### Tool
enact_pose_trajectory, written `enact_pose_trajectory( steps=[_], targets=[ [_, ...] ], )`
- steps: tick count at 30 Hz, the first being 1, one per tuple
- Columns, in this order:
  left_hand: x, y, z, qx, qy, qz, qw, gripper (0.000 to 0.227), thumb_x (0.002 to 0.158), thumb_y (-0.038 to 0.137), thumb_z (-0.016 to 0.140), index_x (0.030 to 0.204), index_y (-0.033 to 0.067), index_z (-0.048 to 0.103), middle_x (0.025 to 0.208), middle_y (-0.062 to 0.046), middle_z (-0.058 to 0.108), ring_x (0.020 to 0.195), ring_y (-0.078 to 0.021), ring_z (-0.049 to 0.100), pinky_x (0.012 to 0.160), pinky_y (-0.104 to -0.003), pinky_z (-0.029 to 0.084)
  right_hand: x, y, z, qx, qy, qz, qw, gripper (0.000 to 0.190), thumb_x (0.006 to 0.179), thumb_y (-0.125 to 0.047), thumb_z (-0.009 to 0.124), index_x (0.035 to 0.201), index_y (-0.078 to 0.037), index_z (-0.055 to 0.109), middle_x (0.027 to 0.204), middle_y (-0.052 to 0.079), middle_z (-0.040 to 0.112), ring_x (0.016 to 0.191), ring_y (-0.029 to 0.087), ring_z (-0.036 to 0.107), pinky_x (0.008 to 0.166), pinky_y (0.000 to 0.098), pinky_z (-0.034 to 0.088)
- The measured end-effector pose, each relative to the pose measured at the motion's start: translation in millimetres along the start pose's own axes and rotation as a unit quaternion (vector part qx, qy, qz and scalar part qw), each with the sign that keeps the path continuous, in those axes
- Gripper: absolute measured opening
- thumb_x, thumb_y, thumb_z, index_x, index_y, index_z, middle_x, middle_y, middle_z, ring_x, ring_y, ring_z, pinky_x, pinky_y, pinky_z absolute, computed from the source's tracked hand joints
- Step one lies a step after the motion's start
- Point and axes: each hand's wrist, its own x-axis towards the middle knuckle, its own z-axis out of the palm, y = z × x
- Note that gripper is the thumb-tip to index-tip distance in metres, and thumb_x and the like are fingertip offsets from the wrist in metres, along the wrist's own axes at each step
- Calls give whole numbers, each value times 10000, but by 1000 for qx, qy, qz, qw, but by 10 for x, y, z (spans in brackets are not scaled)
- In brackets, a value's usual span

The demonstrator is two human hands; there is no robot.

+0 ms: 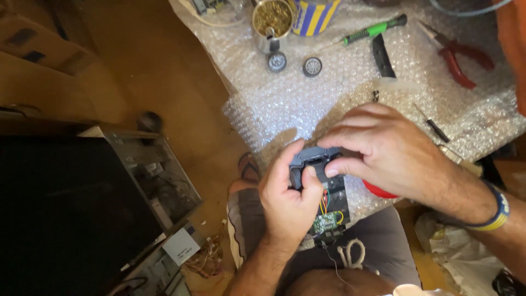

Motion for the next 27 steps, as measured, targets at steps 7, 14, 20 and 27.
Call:
enact_pose_trajectory(
  steps=[7, 14, 20, 27],
  targets=[
    [115, 120, -131, 31, -102, -26, 994, 362, 908, 172, 623, 1259, 85, 644, 1176, -100, 763, 1054, -282, 747, 952, -379, 562, -58, 167, 66, -31, 14, -2, 999, 408, 786, -507, 788, 1047, -193, 787, 1152, 7, 740, 1040, 215, 657, 950, 396, 465],
    [141, 67, -170, 99, -167, 61, 979, 463, 992, 189, 530, 1396, -34, 498, 1340, -228, 630, 1214, -402, 565, 1047, -523, 442, -99, 131, 127, -33, 17, 65, 997, 340, 736, -570, 770, 976, -332, 802, 1316, -61, 639, 1182, 254, 504, 940, 472, 325],
    [132, 37, -156, 163, -152, 86, 971, 488, 1026, 293, 496, 1419, 3, 495, 1406, -237, 492, 1241, -404, 526, 1012, -508, 402, -123, 179, 198, -58, 29, 42, 997, 358, 724, -588, 753, 959, -322, 803, 1330, -64, 633, 1250, 288, 473, 971, 471, 299],
    [195, 52, -204, 111, -158, 103, 976, 528, 1043, 357, 466, 1394, -35, 496, 1414, -236, 531, 1312, -410, 516, 1094, -515, 379, -66, 151, 129, -64, -4, 43, 997, 383, 755, -601, 724, 994, -306, 768, 1320, -49, 629, 1206, 270, 526, 903, 477, 357]
  ],
)
